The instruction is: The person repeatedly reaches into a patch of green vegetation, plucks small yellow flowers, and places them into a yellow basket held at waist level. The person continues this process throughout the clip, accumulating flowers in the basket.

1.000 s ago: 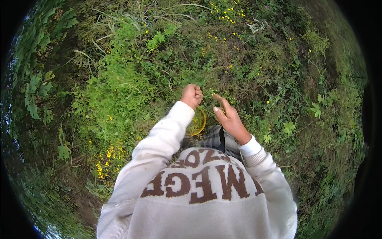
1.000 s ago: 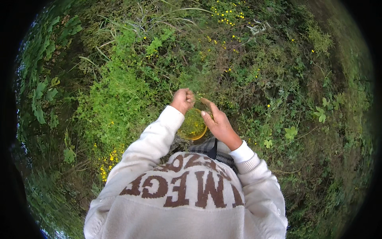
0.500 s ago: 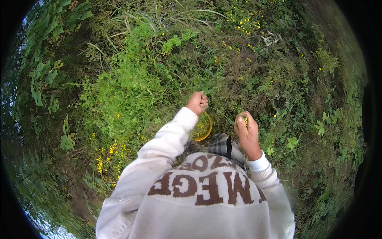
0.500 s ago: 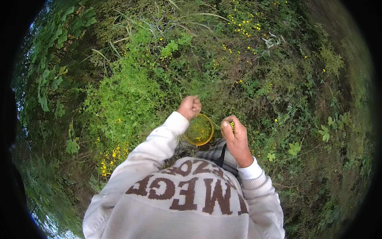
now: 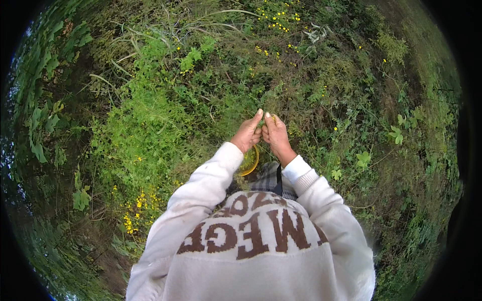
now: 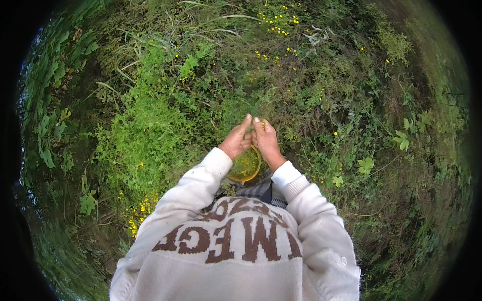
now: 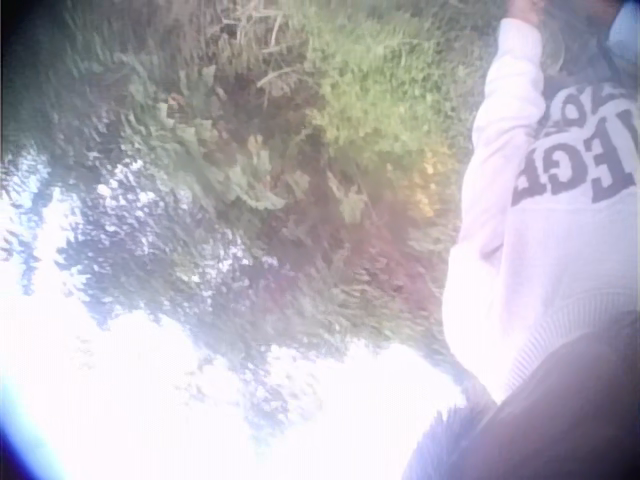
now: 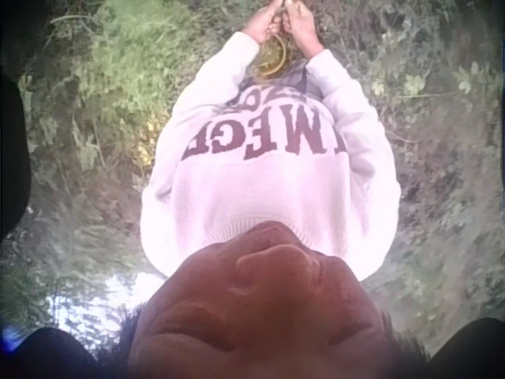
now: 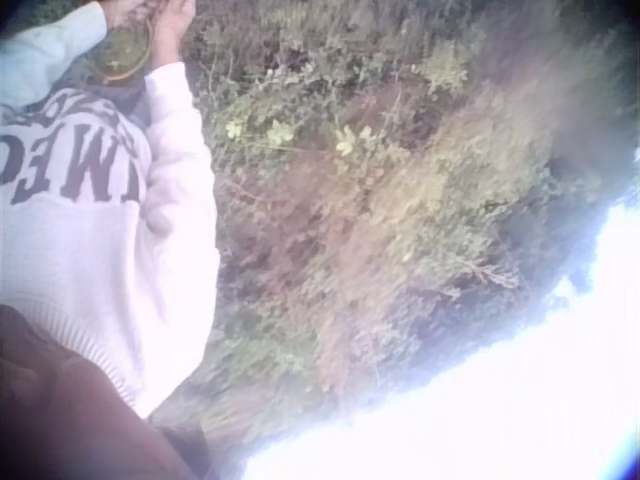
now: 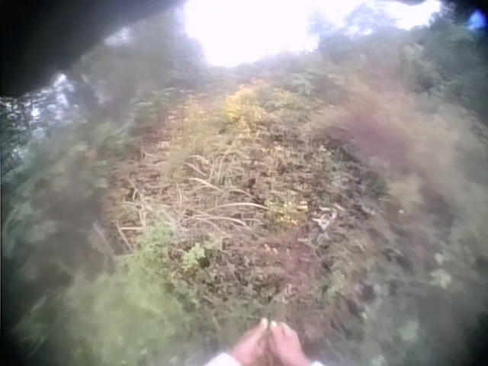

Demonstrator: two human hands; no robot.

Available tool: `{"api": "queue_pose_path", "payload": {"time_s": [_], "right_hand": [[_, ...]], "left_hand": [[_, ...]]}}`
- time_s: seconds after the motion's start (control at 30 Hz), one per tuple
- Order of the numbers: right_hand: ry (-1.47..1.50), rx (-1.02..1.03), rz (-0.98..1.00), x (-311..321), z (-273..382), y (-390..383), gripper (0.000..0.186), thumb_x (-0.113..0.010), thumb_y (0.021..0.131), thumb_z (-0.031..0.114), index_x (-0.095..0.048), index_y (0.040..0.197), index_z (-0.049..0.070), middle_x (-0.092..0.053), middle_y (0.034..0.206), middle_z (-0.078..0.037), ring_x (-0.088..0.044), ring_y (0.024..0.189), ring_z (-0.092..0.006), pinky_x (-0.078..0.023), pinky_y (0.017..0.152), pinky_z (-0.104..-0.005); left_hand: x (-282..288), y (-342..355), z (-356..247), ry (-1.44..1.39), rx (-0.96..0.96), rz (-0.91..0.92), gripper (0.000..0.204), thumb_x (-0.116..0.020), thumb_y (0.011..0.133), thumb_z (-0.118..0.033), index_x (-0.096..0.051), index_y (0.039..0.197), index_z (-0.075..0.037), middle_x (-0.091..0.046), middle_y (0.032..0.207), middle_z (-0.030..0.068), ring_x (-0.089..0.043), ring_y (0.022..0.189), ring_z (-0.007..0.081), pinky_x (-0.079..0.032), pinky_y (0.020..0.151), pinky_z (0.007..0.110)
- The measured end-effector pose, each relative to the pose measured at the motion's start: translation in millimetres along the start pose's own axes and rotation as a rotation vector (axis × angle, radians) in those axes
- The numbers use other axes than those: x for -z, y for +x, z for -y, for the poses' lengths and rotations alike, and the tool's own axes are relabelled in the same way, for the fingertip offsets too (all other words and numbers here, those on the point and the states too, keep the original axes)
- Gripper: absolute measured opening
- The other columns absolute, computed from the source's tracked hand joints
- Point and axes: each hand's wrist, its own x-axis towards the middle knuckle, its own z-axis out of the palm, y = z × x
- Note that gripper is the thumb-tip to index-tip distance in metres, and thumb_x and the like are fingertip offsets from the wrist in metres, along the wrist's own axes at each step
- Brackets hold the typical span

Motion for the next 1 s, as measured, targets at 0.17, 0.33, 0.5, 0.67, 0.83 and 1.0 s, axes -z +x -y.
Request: {"api": "queue_pose_path", "payload": {"time_s": [0.17,0.33,0.5,0.67,0.83,1.0], "right_hand": [[-0.303,0.196,-0.037,-10.2,-18.7,-1.6,0.028,-0.053,0.091,0.029,-0.051,0.075,0.007,-0.046,0.062,0.004,-0.04,0.055,-0.0019,-0.033,0.046,-0.0193],[-0.196,0.068,0.001,-12.7,-21.5,-6.3,0.036,-0.053,0.09,0.034,-0.055,0.069,0.005,-0.054,0.061,0.001,-0.052,0.053,-0.0052,-0.043,0.047,-0.0211],[-0.384,0.159,-0.054,-20.0,-15.7,-18.8,0.041,-0.053,0.091,0.03,-0.053,0.063,0.001,-0.053,0.058,0.001,-0.052,0.054,-0.0057,-0.042,0.049,-0.0214],[-0.375,0.343,0.013,-2.9,-7.3,-34.5,0.042,-0.046,0.094,0.027,-0.04,0.058,0.005,-0.036,0.054,0.005,-0.031,0.049,-0.005,-0.029,0.045,-0.0247],[-0.368,0.022,0.065,25.1,-70.1,-27.9,0.044,-0.039,0.095,0.039,-0.039,0.062,0.01,-0.034,0.054,0.006,-0.029,0.047,-0.0052,-0.026,0.043,-0.0244],[-1.081,-0.1,-0.004,40.7,-183.3,14.4,0.034,-0.05,0.087,0.034,-0.058,0.091,0.0,-0.06,0.084,-0.023,-0.056,0.081,-0.0407,-0.042,0.071,-0.0473]], "left_hand": [[-1.3,7.2,6.5,-0.126,-0.051,-0.149,0.031,-0.05,0.089,-0.046,-0.053,0.078,-0.017,-0.046,0.051,-0.0061,-0.042,0.039,0.0044,-0.034,0.036,0.017],[16.2,11.4,14.1,-0.221,0.036,-0.127,0.036,-0.048,0.09,-0.044,-0.044,0.065,-0.018,-0.033,0.046,-0.0069,-0.026,0.036,0.007,-0.02,0.034,0.023],[16.4,24.5,16.1,-0.244,-0.009,-0.3,0.032,-0.046,0.092,-0.039,-0.044,0.07,-0.016,-0.031,0.047,-0.0053,-0.024,0.037,0.0068,-0.019,0.035,0.023],[46.4,18.9,-12.1,-0.674,0.036,-0.278,0.037,-0.038,0.096,-0.036,-0.037,0.066,-0.014,-0.025,0.049,-0.0037,-0.024,0.037,0.0098,-0.018,0.035,0.024],[71.6,11.2,-28.6,-0.713,0.035,-0.174,0.041,-0.038,0.096,-0.037,-0.039,0.062,-0.014,-0.028,0.049,-0.0034,-0.026,0.038,0.0097,-0.019,0.036,0.024],[77.0,12.3,-24.7,-0.693,0.022,-0.123,0.04,-0.042,0.094,-0.038,-0.039,0.062,-0.016,-0.029,0.049,-0.0044,-0.025,0.036,0.008,-0.018,0.034,0.022]]}}
